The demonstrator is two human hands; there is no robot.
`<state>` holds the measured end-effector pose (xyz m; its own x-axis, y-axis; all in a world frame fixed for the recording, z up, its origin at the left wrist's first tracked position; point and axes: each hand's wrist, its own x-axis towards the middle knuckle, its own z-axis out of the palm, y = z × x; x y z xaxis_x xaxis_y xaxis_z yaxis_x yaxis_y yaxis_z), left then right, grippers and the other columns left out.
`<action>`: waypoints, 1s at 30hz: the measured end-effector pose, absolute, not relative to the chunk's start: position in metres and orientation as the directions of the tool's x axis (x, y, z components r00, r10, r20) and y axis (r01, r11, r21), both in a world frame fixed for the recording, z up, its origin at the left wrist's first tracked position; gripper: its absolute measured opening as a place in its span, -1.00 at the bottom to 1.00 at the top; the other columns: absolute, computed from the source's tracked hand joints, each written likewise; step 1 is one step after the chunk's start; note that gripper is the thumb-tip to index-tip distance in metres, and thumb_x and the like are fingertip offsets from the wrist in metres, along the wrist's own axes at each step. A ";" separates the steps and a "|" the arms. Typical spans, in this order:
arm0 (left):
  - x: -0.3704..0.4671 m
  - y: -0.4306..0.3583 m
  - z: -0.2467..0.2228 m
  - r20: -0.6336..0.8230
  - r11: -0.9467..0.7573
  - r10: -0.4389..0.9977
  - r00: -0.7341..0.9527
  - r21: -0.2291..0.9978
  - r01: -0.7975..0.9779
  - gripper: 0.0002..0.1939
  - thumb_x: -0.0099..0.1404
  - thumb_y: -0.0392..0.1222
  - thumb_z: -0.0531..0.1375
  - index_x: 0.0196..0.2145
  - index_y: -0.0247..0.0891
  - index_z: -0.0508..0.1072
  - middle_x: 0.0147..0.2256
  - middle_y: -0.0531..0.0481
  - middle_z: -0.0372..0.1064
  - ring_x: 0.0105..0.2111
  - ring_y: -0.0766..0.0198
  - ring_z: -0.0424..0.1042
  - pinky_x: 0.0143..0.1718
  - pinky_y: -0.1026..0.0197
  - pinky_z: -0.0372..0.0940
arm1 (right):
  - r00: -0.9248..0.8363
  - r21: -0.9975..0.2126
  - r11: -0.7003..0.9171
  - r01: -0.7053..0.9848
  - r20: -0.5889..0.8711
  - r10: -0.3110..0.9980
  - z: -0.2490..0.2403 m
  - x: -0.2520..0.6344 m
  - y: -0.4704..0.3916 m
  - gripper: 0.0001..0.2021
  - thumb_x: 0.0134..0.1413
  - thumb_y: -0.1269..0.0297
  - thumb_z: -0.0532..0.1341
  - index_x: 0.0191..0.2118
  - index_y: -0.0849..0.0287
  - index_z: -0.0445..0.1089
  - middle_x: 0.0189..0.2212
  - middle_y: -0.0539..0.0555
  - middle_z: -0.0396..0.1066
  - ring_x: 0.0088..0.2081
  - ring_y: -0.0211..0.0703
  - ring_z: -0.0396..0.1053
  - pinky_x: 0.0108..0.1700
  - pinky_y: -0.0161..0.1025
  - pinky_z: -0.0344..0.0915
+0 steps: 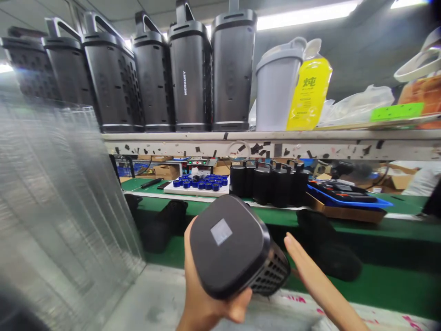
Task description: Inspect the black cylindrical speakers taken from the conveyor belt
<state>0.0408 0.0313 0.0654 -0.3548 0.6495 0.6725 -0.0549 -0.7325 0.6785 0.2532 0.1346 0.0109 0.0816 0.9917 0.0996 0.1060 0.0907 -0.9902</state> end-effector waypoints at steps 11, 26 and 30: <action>0.057 0.037 0.071 0.418 -0.391 0.906 0.071 0.889 -0.238 -0.09 -0.11 0.20 0.50 0.09 -0.21 0.28 0.06 -0.16 0.41 0.07 -0.03 0.40 0.10 0.07 0.31 | -0.030 -0.841 0.509 0.183 0.513 0.858 0.059 0.199 0.025 -0.01 -0.06 -0.52 0.06 0.37 -0.03 -0.14 0.29 0.11 0.21 0.26 0.12 0.24 0.15 -0.08 0.33; 0.069 0.022 0.064 0.438 -0.410 0.898 0.032 0.863 -0.294 0.05 -0.15 -0.28 0.48 0.21 -0.11 0.03 0.17 -0.21 0.32 0.09 -0.08 0.43 0.08 0.01 0.41 | 0.150 -0.805 0.582 0.116 0.594 0.791 0.060 0.201 0.023 -0.28 -0.02 -0.44 0.13 0.16 -0.12 0.25 0.23 0.01 0.31 0.20 0.08 0.31 0.10 -0.12 0.34; 0.061 0.010 0.051 0.683 -0.677 0.727 -0.073 0.730 0.088 0.03 -0.04 -0.12 0.47 0.30 -0.11 0.05 0.21 -0.28 0.24 0.11 -0.20 0.39 0.00 -0.07 0.47 | 0.097 -0.905 0.373 -0.203 0.361 0.928 0.069 0.219 0.017 -0.34 0.17 -0.40 -0.12 0.10 -0.12 0.40 0.19 0.04 0.36 0.22 0.11 0.29 0.15 0.01 0.36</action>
